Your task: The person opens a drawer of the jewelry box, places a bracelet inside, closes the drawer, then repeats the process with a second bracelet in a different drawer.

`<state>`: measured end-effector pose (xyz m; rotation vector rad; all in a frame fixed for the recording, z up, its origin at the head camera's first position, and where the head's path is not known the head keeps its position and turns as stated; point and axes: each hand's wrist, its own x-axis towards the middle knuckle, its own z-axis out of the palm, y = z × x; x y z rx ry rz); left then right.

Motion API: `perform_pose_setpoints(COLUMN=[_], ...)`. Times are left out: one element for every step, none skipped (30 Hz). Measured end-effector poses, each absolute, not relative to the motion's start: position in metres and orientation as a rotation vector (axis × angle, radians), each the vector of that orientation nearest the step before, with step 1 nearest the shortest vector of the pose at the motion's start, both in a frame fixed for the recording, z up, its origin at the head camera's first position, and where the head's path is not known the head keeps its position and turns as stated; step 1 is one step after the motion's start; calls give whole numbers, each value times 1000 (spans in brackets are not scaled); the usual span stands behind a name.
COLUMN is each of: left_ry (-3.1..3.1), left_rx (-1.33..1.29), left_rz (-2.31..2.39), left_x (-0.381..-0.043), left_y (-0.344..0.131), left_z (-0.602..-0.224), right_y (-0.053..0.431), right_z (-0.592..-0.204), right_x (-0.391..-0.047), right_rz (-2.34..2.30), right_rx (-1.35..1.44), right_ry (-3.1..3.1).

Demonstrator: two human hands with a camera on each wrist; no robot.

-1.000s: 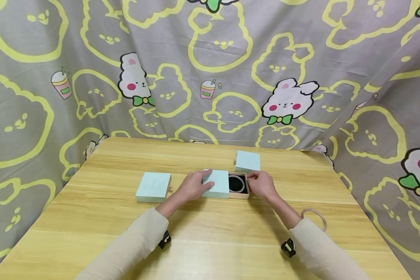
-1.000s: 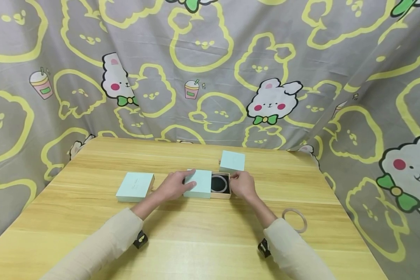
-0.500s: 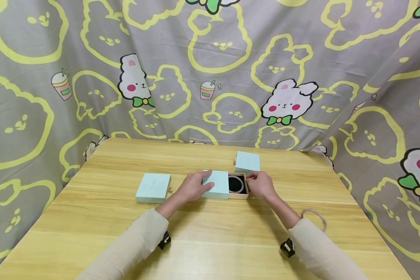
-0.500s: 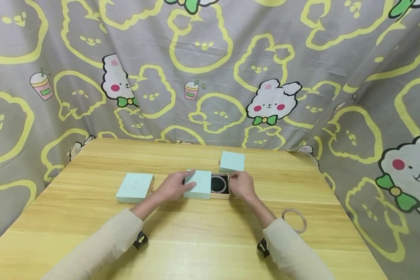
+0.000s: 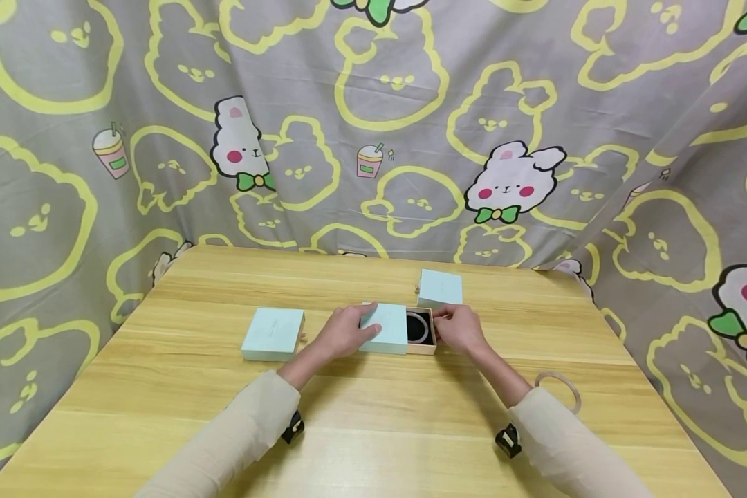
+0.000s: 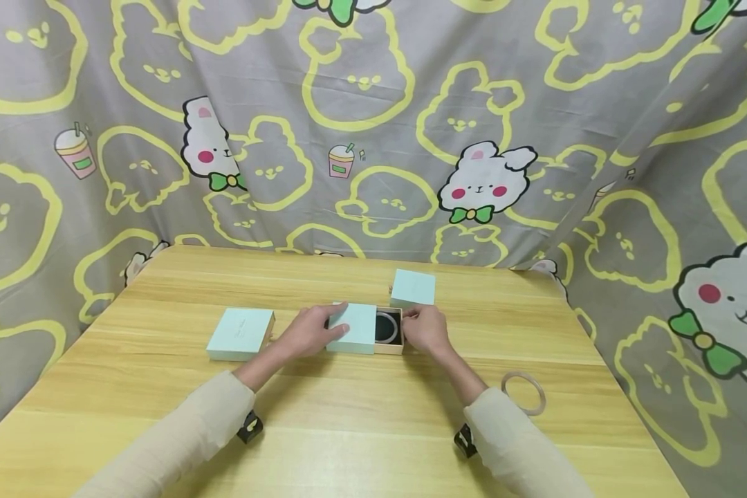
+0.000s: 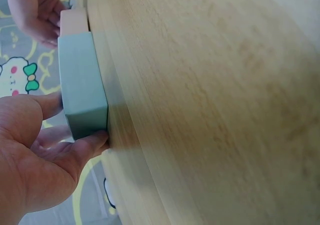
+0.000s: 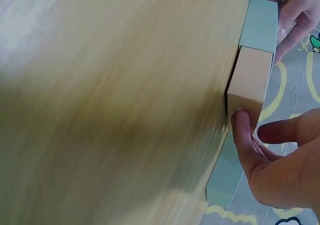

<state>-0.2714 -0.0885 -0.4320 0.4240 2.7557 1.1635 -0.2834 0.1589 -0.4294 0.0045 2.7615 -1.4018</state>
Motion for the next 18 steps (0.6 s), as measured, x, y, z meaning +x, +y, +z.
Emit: perform_pose_setpoints(left_ry=[2753, 2758, 2756, 2757, 2759, 2759, 2761, 2765, 2764, 2767, 2766, 2765, 2767, 2767, 2766, 2763, 2763, 2765], left_rx=[422, 428, 428, 428, 430, 428, 429, 432, 432, 434, 436, 438, 441, 441, 441, 441, 441, 442], left_rz=[1160, 1165, 1160, 1160, 1159, 1158, 1161, 1164, 1164, 1168, 1165, 1166, 1169, 1170, 1171, 1169, 1168, 1167], left_x=[-271, -271, -271, -271, -271, -271, -271, -271, -271, -271, -272, -272, -271, -271, -271, -271, -271, -271], left_y=[-89, -89, -89, -89, -89, -89, -89, -89, -89, -89, -89, -89, -89, -89, -89, -89, -89, -89], left_z=[-432, -432, -431, -431, -431, -431, -431, -431, -431, -432, -432, -432, -433, -432, -432, -432, -432, -432], right_y=[158, 157, 155, 154, 153, 151, 150, 149, 148, 146, 145, 144, 143, 142, 141, 141, 140, 139], right_z=[-429, -430, -430, -430, -431, -431, -431, -432, -432, -433, -433, -433, -433, -433, -433, -433, -433, -433], right_x=[-283, -283, -283, -284, -284, -284, -284, -285, -285, -285, -286, -286, -285, -285, -285, -285, -284, -284], right_rz=[-1404, -1402, -1406, -1410, -1414, -1419, -1421, -1425, -1430, -1436, -1440, -1446, -1452, -1456, -1461, -1463, -1460, -1452], right_rx=[-1, -7, -14, -18, -22, -25, -28, -31, -31, -31, -33, -37, -41, -45, -48, -52, -57, -62], right_ry=[2760, 2759, 2756, 2753, 2749, 2746, 2747, 2746, 2746, 2745, 2745, 2745, 2742, 2737, 2731, 2728, 2729, 2732])
